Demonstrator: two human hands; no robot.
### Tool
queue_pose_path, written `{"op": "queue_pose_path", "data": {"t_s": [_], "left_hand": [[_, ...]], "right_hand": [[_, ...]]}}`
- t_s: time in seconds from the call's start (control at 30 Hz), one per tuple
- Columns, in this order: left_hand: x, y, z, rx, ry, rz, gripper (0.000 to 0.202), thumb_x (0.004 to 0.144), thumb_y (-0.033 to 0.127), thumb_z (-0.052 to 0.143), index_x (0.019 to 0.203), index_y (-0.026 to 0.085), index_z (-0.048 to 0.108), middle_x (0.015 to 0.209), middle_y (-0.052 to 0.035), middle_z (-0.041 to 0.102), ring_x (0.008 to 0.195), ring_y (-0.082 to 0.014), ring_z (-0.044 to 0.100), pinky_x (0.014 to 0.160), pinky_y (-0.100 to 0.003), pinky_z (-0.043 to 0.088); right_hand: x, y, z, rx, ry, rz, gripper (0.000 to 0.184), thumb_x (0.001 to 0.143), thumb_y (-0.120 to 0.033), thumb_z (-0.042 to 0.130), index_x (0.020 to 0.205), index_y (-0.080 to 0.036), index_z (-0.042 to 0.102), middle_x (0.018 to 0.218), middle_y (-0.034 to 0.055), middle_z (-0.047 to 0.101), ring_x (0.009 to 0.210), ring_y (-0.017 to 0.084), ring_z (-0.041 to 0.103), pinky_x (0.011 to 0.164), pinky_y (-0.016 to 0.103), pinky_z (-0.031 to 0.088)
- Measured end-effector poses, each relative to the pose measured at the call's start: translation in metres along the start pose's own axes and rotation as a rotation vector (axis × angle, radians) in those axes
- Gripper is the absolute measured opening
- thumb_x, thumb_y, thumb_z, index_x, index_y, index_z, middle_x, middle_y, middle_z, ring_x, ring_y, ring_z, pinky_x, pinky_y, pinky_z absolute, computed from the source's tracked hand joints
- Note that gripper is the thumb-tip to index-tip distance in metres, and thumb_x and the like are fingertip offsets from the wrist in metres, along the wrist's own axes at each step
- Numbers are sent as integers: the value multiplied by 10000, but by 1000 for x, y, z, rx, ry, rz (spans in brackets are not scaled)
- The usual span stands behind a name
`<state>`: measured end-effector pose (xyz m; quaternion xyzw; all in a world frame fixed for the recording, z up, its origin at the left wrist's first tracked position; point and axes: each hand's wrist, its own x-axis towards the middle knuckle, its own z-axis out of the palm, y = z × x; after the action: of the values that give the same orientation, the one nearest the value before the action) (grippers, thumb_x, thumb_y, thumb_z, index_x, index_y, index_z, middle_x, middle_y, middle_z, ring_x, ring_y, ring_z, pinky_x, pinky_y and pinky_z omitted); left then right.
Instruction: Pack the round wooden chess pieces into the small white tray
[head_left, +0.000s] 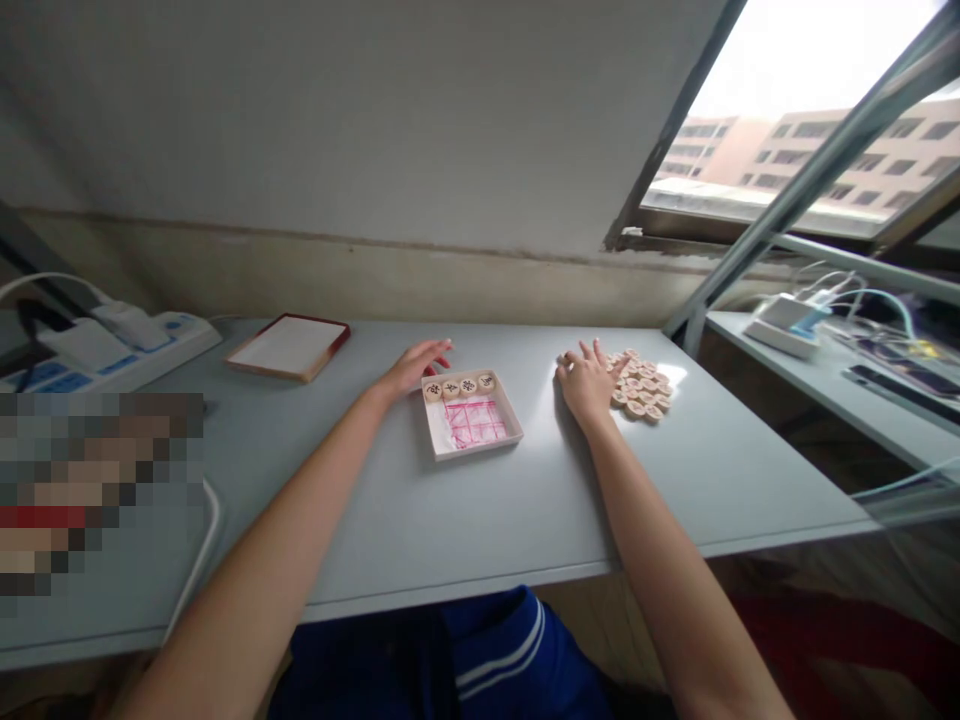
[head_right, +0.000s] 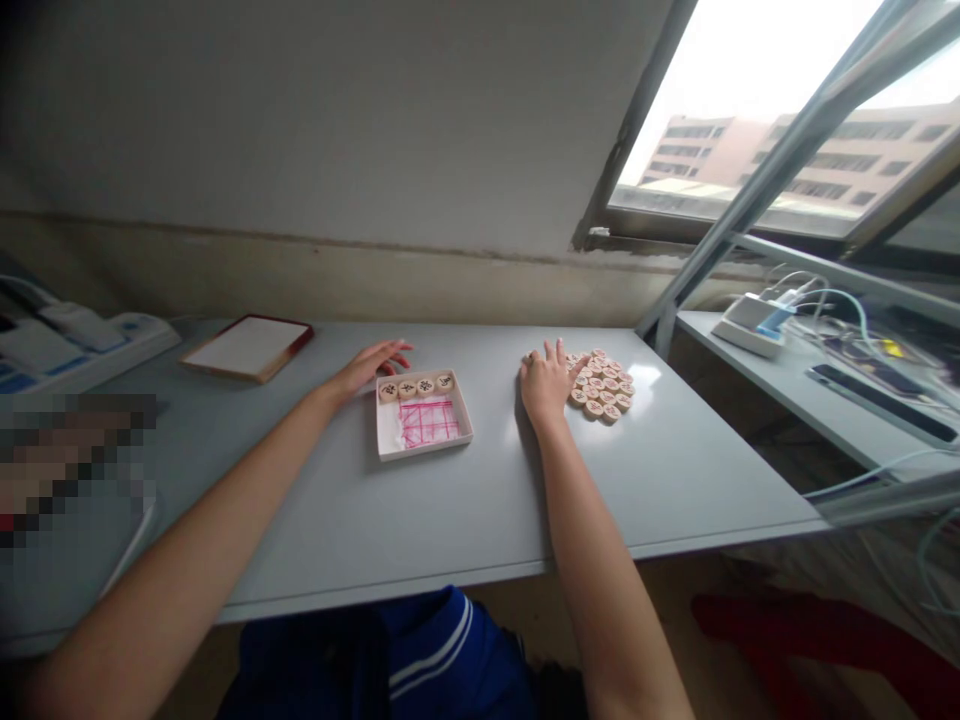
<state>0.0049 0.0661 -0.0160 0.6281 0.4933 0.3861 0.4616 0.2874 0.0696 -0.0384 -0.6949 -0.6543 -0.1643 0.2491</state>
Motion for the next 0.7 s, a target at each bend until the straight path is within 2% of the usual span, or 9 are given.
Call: {"op": "queue_pose_path", "data": {"t_s": [0.07,0.13,0.2,0.27,0.37,0.47,0.57,0.7], "left_hand": [[-3,0,-4,6,-94,22,560,687,581,495,1024,138,561,924,-73,603,748,-140,538,679,-254,414],[-5,-2,-5,31,-185,18,544,663,536,563,1033,139,560,935,-75,606,778,-155,551,669,-258,418],[-6,-4,-6,57,-261,15,536,658,504,592,1058,148,554,937,-72,611,773,-163,562,645,-259,419],[-7,-5,-6,50,-305,22,521,681,490,578,1077,153,548,955,-74,613,777,-165,569,643,-260,423],[-7,-4,-7,3,-334,30,501,726,484,530,1100,152,537,1011,-84,606,842,-175,570,690,-271,432],[-7,-2,-7,17,-340,69,461,741,461,520,1079,149,554,1051,-81,599,928,-184,552,772,-281,425],[-7,0,-6,54,-337,106,418,738,435,530,1037,147,574,1040,-72,608,952,-185,544,825,-289,412],[-5,-1,-4,100,-323,126,385,751,396,519,1023,131,578,1033,-84,614,951,-189,546,843,-297,407]], "right_hand": [[1,-3,-4,81,-16,-3,216,782,-273,436,840,-209,634,1015,88,624,1039,263,497,972,584,37],[3,-6,-6,172,-78,20,187,769,-329,483,817,-224,630,850,52,660,857,234,576,972,554,114],[5,-10,-8,262,-121,17,173,745,-347,526,836,-231,617,796,25,662,782,212,591,957,522,184],[6,-17,-11,361,-100,-36,184,725,-330,557,876,-235,601,832,15,658,813,206,588,942,500,223],[3,-38,-20,605,-99,-194,247,708,-297,587,944,-227,576,913,25,645,850,191,578,873,418,344],[-7,-67,-33,847,-271,-398,261,711,-258,592,969,-225,573,928,26,638,817,157,577,743,304,428],[-18,-92,-42,897,-423,-545,195,729,-242,584,922,-230,595,836,4,641,737,129,576,681,258,433],[-28,-111,-44,917,-502,-650,172,750,-238,574,920,-213,567,752,-12,621,664,103,559,641,226,421]]}}
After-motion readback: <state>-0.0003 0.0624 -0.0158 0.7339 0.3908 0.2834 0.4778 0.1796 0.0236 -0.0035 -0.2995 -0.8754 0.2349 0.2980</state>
